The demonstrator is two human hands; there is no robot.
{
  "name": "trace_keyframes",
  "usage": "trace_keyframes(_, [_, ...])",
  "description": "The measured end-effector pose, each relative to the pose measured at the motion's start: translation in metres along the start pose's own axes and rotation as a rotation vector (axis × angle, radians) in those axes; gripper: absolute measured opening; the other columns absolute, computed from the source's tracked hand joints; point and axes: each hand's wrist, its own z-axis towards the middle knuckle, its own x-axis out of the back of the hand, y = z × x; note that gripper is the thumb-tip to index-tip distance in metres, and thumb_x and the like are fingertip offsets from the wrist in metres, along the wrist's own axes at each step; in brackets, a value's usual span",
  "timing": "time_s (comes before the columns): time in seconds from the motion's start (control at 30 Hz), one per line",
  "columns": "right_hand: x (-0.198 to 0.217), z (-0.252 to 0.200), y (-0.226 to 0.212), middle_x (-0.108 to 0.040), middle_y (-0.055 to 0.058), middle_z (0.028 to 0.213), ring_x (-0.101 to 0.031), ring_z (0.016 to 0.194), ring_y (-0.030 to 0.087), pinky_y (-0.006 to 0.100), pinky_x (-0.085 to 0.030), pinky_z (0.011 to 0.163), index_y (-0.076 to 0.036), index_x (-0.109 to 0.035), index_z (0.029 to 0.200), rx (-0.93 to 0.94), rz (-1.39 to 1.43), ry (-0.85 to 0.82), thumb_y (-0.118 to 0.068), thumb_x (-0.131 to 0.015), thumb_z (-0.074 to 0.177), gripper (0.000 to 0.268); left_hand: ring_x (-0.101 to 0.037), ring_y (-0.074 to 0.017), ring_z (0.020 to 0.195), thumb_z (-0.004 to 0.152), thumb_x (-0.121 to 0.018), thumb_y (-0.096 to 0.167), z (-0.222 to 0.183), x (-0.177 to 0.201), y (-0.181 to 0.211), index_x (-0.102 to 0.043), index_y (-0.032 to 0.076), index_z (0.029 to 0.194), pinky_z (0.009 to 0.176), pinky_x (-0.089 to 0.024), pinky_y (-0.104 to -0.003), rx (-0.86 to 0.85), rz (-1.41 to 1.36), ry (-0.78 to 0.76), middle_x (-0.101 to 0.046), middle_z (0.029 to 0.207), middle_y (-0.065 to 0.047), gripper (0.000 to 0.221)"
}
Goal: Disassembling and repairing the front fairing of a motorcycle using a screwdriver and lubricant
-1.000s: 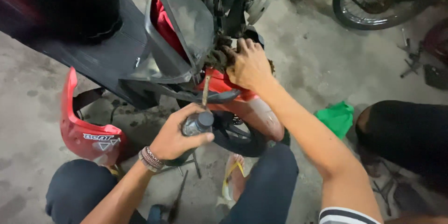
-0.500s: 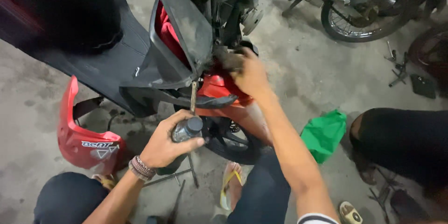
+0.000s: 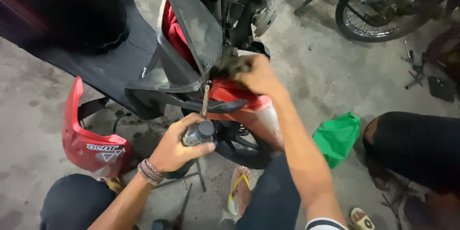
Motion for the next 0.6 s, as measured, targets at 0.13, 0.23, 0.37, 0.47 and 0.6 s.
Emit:
trace_keyframes(0.13, [0.016, -0.002, 0.02, -0.062, 0.002, 0.061, -0.066, 0.062, 0.021, 0.039, -0.051, 0.065, -0.022, -0.074, 0.076, -0.237, 0.161, 0.337, -0.027, -0.072, 0.074, 0.006, -0.068, -0.0199, 0.094, 0.072, -0.092, 0.024, -0.001, 0.004, 0.004, -0.074, 0.001, 0.1, 0.081, -0.055, -0.041, 0.045, -0.045, 0.015, -0.073, 0.098, -0.015, 0.039])
trace_keyframes(0.23, [0.023, -0.031, 0.001, -0.064, 0.002, 0.071, -0.062, 0.072, 0.018, 0.036, -0.05, 0.07, -0.015, -0.076, 0.085, -0.295, 0.34, 0.436, -0.029, -0.073, 0.08, 0.015, -0.067, -0.0186, 0.094, 0.072, -0.091, 0.023, -0.001, 0.004, 0.01, -0.074, 0.001, 0.098, 0.08, -0.055, -0.04, 0.045, -0.058, 0.008, -0.073, 0.098, -0.014, 0.039])
trace_keyframes(0.37, [0.059, -0.077, -0.014, -0.073, 0.011, 0.083, -0.065, 0.084, 0.017, 0.035, -0.054, 0.078, -0.008, -0.077, 0.097, -0.032, 0.277, 0.341, -0.026, -0.082, 0.086, 0.021, -0.064, -0.018, 0.09, 0.067, -0.093, 0.023, -0.004, 0.01, 0.007, -0.074, 0.003, 0.1, 0.079, -0.055, -0.039, 0.104, -0.05, 0.025, -0.071, 0.096, -0.011, 0.043])
trace_keyframes(0.47, [0.069, -0.123, -0.053, -0.078, 0.014, 0.087, -0.069, 0.086, 0.021, 0.04, -0.056, 0.082, -0.005, -0.079, 0.097, 0.024, 0.129, -0.06, -0.026, -0.083, 0.082, 0.026, -0.063, -0.0177, 0.091, 0.067, -0.093, 0.021, -0.01, 0.015, 0.009, -0.073, 0.004, 0.102, 0.081, -0.054, -0.039, 0.124, -0.026, 0.026, -0.071, 0.097, -0.01, 0.044])
trace_keyframes(0.6, [0.017, -0.13, -0.048, -0.076, 0.029, 0.104, -0.071, 0.104, 0.048, 0.059, -0.054, 0.088, 0.002, -0.072, 0.107, 0.139, -0.114, -0.712, -0.034, -0.074, 0.084, 0.043, -0.066, -0.0205, 0.097, 0.07, -0.093, 0.02, -0.006, 0.017, 0.013, -0.073, 0.003, 0.103, 0.087, -0.053, -0.043, 0.053, -0.005, -0.014, -0.073, 0.102, -0.014, 0.043])
